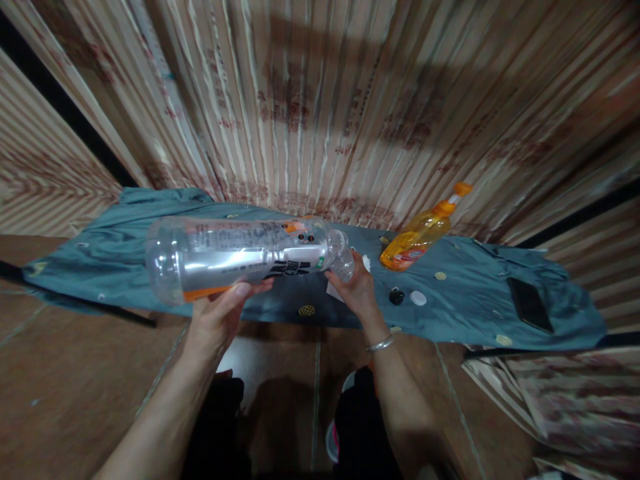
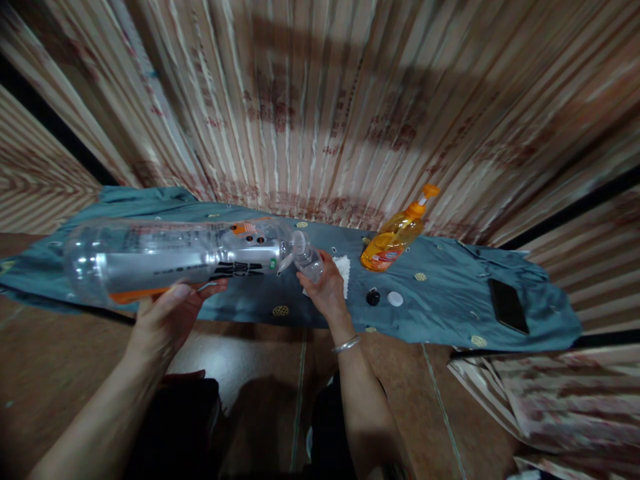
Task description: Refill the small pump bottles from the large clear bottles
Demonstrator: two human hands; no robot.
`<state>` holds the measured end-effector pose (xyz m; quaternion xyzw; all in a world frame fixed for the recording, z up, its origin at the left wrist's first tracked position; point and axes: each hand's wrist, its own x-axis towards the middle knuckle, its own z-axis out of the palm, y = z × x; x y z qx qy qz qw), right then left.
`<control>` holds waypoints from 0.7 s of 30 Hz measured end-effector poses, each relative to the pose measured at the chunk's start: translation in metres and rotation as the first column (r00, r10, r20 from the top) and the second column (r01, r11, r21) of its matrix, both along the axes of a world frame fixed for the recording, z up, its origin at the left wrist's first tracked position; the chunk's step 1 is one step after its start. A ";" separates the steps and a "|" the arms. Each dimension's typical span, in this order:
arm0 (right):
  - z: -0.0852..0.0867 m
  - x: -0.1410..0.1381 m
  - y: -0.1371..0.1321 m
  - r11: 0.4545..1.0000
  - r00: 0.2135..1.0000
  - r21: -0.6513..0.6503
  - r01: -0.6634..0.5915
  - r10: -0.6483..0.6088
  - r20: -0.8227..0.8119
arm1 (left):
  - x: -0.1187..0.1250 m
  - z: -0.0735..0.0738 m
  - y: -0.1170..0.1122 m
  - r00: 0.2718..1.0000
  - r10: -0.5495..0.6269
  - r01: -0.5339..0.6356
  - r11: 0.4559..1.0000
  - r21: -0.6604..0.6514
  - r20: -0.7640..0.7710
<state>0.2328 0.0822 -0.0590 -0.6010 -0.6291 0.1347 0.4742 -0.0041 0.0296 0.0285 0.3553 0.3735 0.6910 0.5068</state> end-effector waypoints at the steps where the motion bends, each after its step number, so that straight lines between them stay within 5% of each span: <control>1: 0.000 0.000 0.000 1.000 1.000 0.001 -0.002 0.002 -0.003 | 0.000 0.000 0.000 1.000 0.002 -0.002 1.000 -0.001 0.000; 21: 0.002 -0.001 0.000 0.999 1.000 -0.037 0.020 -0.020 0.008 | 0.000 0.000 -0.001 1.000 -0.006 0.006 1.000 -0.013 -0.016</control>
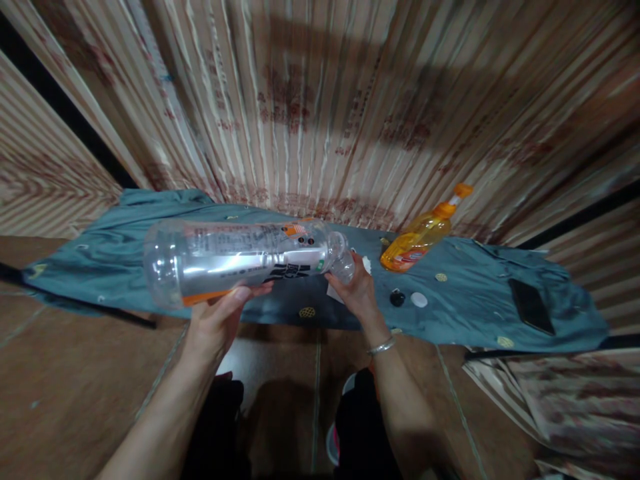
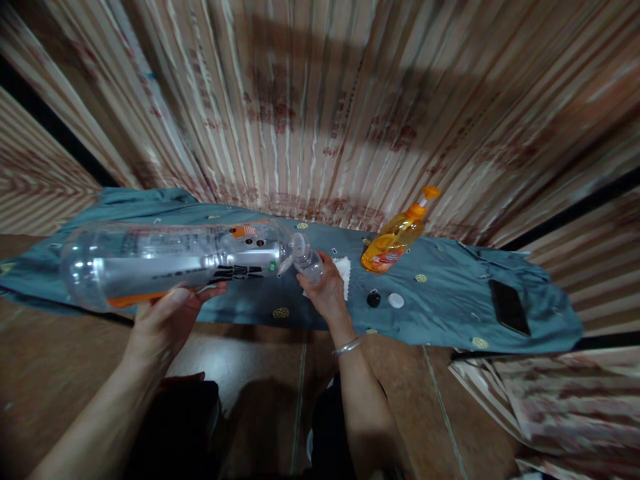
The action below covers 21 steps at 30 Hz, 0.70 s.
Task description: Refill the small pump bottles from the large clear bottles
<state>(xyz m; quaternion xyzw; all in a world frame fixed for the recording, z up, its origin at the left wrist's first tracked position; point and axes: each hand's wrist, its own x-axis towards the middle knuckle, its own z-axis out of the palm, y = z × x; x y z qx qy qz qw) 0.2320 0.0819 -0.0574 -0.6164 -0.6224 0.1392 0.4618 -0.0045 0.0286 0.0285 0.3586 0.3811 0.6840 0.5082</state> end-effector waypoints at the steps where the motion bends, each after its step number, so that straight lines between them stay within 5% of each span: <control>1: 0.000 0.000 0.000 1.000 1.000 -0.004 -0.004 0.004 0.000 | 0.000 0.000 0.000 1.000 0.001 -0.001 1.000 -0.002 -0.003; 21: 0.003 -0.001 -0.001 1.000 1.000 0.010 -0.011 0.011 0.001 | -0.002 0.000 -0.002 0.999 0.017 -0.017 1.000 -0.014 -0.029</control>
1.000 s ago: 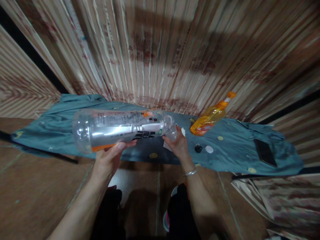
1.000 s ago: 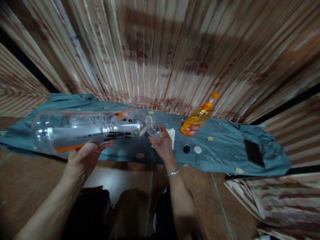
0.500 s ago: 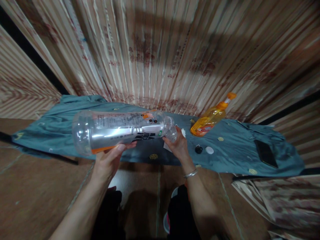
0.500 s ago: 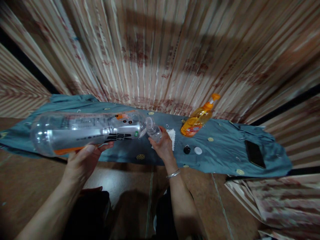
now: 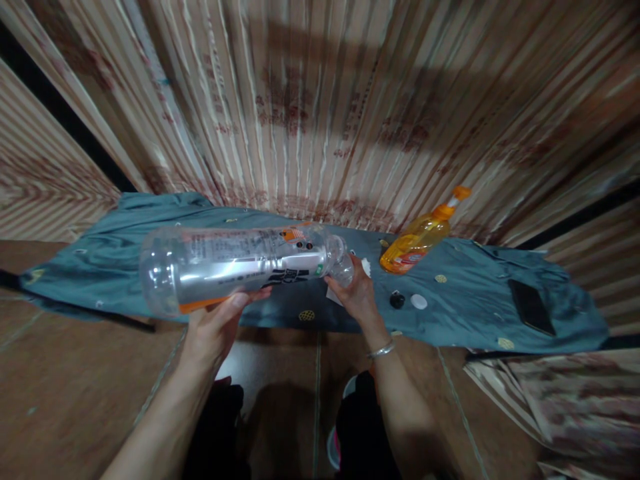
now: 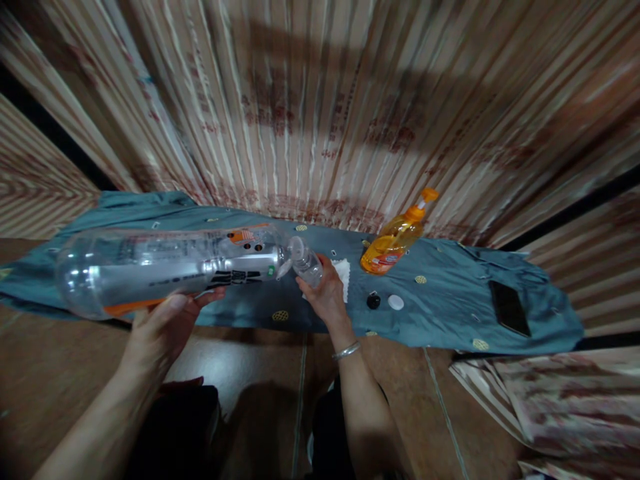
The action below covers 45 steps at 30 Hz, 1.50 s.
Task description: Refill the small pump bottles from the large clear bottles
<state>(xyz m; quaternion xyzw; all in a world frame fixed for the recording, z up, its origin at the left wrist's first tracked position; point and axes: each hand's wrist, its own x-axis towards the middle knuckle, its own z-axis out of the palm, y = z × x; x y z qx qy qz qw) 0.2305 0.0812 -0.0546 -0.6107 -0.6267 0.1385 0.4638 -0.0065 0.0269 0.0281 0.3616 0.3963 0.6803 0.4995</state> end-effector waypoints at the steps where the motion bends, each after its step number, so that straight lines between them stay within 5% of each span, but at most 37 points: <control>1: 0.001 0.000 0.000 1.000 1.000 -0.004 0.001 -0.001 0.000 | 0.000 0.000 0.000 1.000 -0.003 0.003 1.000 0.001 0.004; 38: -0.001 -0.003 0.000 1.000 1.000 -0.016 0.008 -0.009 -0.008 | -0.009 -0.006 -0.004 0.999 0.002 -0.002 1.000 -0.007 0.037; 45: -0.002 -0.004 0.000 1.000 1.000 -0.012 0.024 -0.023 0.011 | -0.018 -0.015 -0.001 0.995 -0.103 0.103 0.993 0.056 -0.007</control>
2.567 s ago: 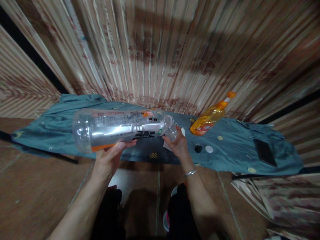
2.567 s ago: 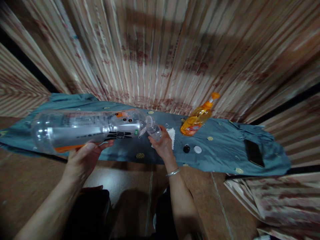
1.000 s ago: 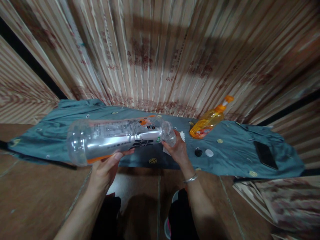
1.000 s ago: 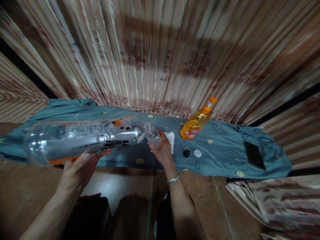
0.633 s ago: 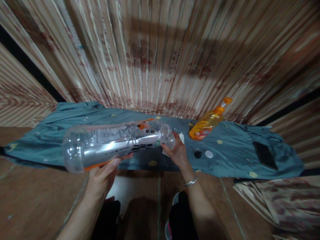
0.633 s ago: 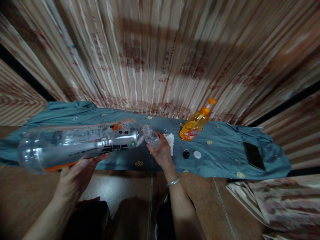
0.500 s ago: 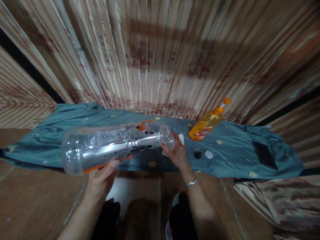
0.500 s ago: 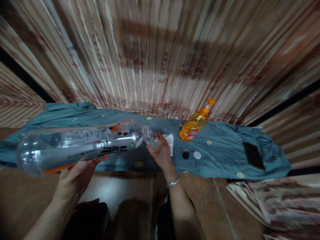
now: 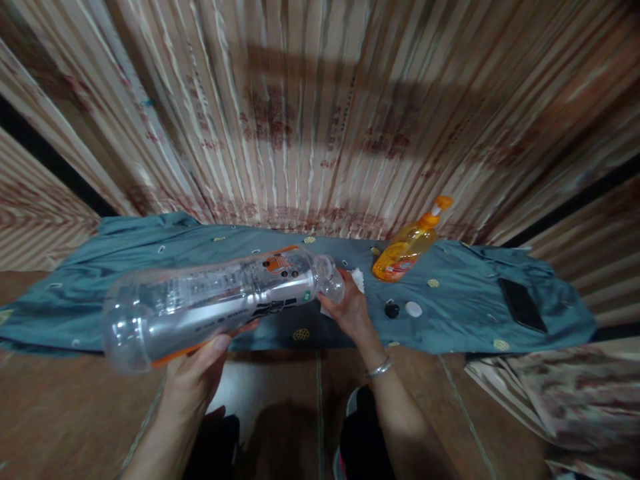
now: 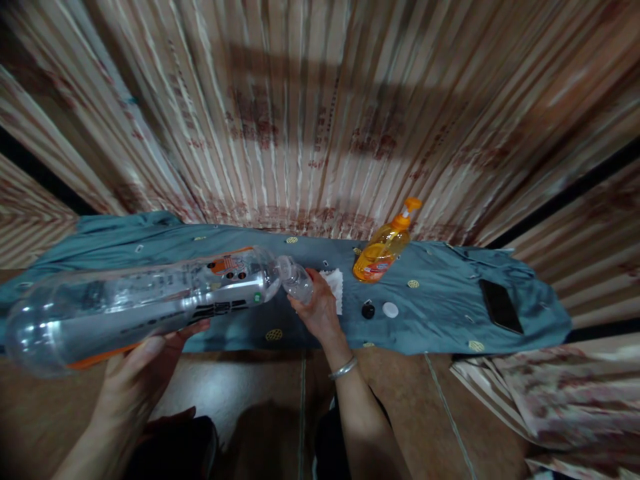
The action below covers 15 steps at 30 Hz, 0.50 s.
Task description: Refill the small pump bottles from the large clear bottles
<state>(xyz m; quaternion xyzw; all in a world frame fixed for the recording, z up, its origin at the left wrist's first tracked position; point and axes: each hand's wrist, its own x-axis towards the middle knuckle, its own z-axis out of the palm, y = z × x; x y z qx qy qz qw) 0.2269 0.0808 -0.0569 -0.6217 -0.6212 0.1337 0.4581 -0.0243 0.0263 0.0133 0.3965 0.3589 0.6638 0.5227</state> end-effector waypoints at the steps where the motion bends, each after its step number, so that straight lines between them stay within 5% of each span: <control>1: 0.000 0.000 0.000 1.000 1.000 0.000 -0.002 0.002 0.001 | 0.000 0.000 0.000 1.000 -0.011 0.012 1.000 0.010 -0.012; 15: -0.004 0.002 0.001 0.999 1.000 0.022 -0.030 0.030 -0.006 | 0.005 0.008 0.001 0.998 0.064 -0.063 0.997 0.042 -0.024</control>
